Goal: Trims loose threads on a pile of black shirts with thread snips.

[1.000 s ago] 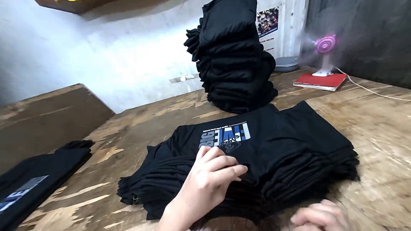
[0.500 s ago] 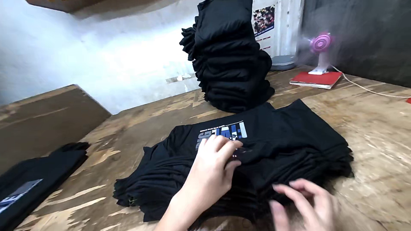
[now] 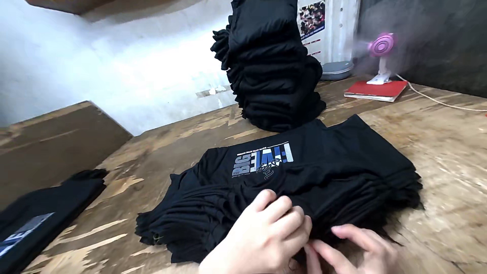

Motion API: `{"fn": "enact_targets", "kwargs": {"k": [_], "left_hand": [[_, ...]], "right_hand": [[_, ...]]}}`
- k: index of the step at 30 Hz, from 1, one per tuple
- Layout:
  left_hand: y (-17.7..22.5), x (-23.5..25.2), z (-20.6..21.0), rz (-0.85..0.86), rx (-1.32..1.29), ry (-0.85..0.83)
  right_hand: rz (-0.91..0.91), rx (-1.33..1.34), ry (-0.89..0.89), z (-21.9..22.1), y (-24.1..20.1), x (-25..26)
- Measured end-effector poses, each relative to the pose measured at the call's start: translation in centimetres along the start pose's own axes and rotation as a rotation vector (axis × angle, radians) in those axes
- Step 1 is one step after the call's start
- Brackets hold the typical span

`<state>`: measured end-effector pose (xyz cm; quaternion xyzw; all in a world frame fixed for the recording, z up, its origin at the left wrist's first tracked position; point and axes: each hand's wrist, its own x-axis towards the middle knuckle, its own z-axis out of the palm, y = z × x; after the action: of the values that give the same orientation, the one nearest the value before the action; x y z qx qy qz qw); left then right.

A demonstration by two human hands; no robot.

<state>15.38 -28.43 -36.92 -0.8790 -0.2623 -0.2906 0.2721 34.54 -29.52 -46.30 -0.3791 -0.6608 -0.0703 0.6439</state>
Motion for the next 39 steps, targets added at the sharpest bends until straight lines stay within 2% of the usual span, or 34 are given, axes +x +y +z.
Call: {"fn": "enact_targets", "kwargs": {"k": [2,6,9,12,14,17,20,24,27,29,31,33,36,39], "left_hand": [[-0.7,-0.1,0.3,-0.151,-0.122,-0.004],[-2.9,-0.2,1.9,-0.396,-0.466,-0.112],[-4.3,0.2,2.4,-0.356,-0.710,-0.163],[-4.5,0.6,2.2,-0.334,-0.792,-0.204],[-3.8,0.7,2.6,-0.425,-0.796,-0.189],[-2.6,0.3,3.3,-0.551,-0.657,-0.038],[-2.3,-0.7,2.3,-0.462,-0.461,0.061],[-1.0,-1.5,2.1,-0.292,-0.312,0.111],[-0.9,-1.6,2.3,-0.312,-0.286,0.107],[-1.2,-1.6,1.8,-0.429,-0.355,0.006],[-1.9,-1.2,1.1,-0.527,-0.549,-0.230],[-2.7,-0.4,1.0,-0.588,-0.750,-0.399],[-4.1,0.6,1.2,-0.711,-0.870,-0.456],[-4.5,0.4,1.5,-0.727,-0.955,-0.473]], "right_hand": [[-0.048,-0.073,-0.050,-0.3,0.1,0.1],[0.085,-0.258,-0.065,1.0,-1.3,1.3],[0.075,-0.362,-0.026,2.5,-1.6,2.1],[0.080,-0.276,-0.060,2.1,-2.0,2.2],[0.068,-0.152,-0.114,1.4,-1.5,2.1],[0.019,-0.299,-0.095,0.2,-0.5,1.8],[0.038,-0.346,-0.028,-0.7,-0.4,1.4],[0.001,-0.240,0.078,0.2,-0.6,0.6],[-0.017,-0.143,0.054,0.4,-0.9,0.4],[-0.011,-0.133,-0.027,-0.3,-0.6,0.3],[0.003,-0.171,-0.141,-0.8,0.2,0.2],[-0.027,-0.083,-0.224,-1.4,1.1,0.0],[-0.166,0.123,-0.331,-2.6,1.7,0.4],[-0.071,0.008,-0.260,-3.4,1.0,1.9]]}}
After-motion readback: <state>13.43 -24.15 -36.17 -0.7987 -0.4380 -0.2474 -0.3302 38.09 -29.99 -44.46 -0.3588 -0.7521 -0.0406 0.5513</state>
